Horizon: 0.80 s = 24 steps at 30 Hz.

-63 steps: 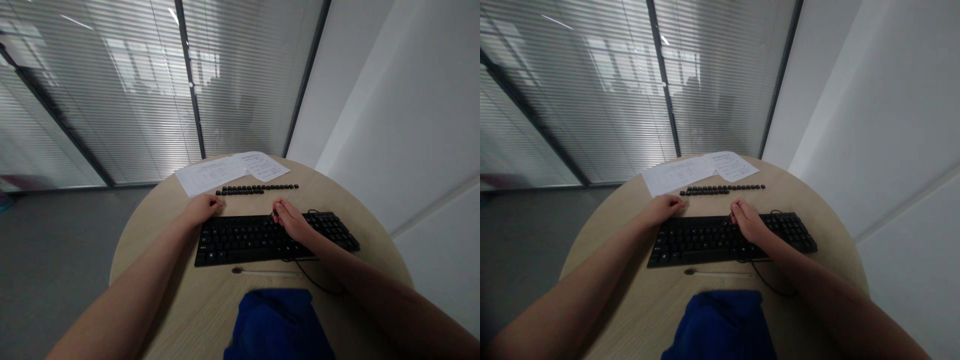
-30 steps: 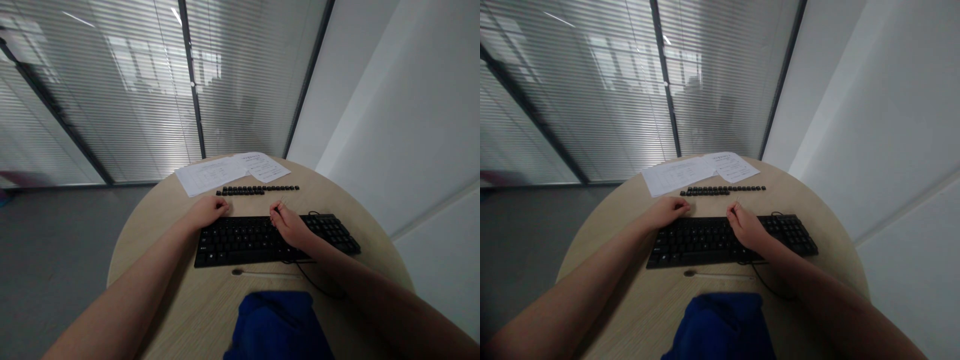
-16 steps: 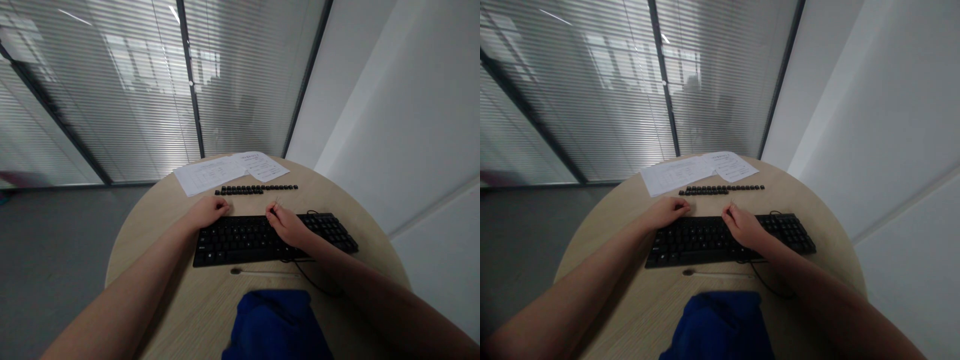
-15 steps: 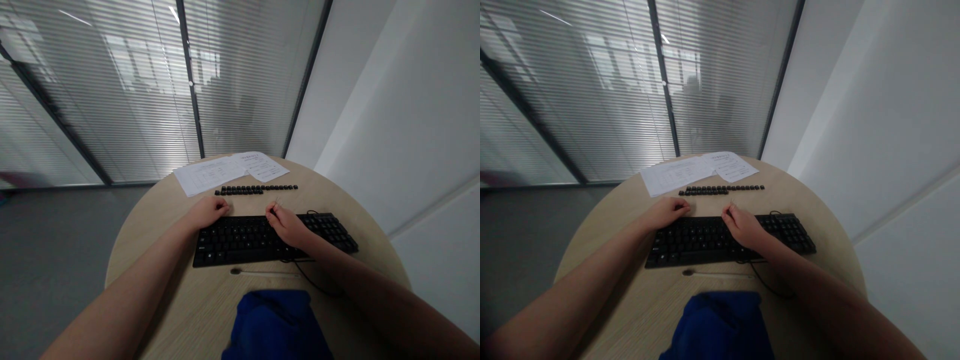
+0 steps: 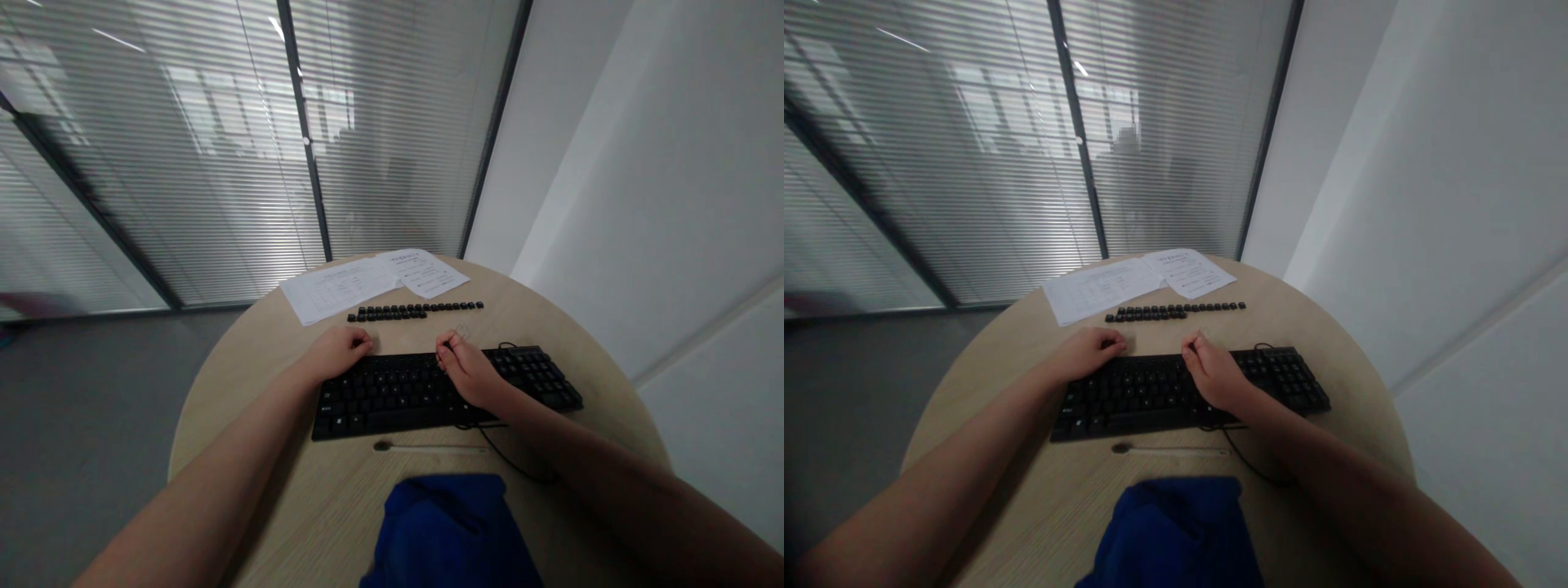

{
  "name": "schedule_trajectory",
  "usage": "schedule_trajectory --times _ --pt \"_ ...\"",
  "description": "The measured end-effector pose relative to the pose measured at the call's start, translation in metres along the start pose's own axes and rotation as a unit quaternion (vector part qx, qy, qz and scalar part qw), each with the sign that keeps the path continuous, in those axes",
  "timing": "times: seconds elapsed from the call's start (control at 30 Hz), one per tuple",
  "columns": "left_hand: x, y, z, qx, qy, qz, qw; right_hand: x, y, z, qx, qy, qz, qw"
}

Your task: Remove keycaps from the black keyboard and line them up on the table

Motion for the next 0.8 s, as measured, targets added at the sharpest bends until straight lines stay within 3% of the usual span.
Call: schedule_trajectory --times 0.23,0.47,0.8 --pt "-0.007 0.001 -0.001 -0.001 -0.006 -0.007 1.0 0.002 0.001 -0.001 0.001 -0.002 -0.004 1.0" --pt "-0.021 0.0 -0.002 0.012 -0.081 -0.024 0.996 0.002 0.001 -0.001 -0.002 -0.013 -0.001 1.0" --pt "-0.018 -0.004 -0.002 0.012 -0.114 -0.025 0.993 0.006 0.002 -0.002 -0.01 -0.002 -0.018 1.0"
Point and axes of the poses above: each hand's wrist, its own z-axis towards the middle knuckle, its own y-axis out of the back of the hand, x = y × z, the point moved 2 cm from there along z, towards the middle knuckle, and after that the axes turned 6 degrees about z, right-handed, at the moved point
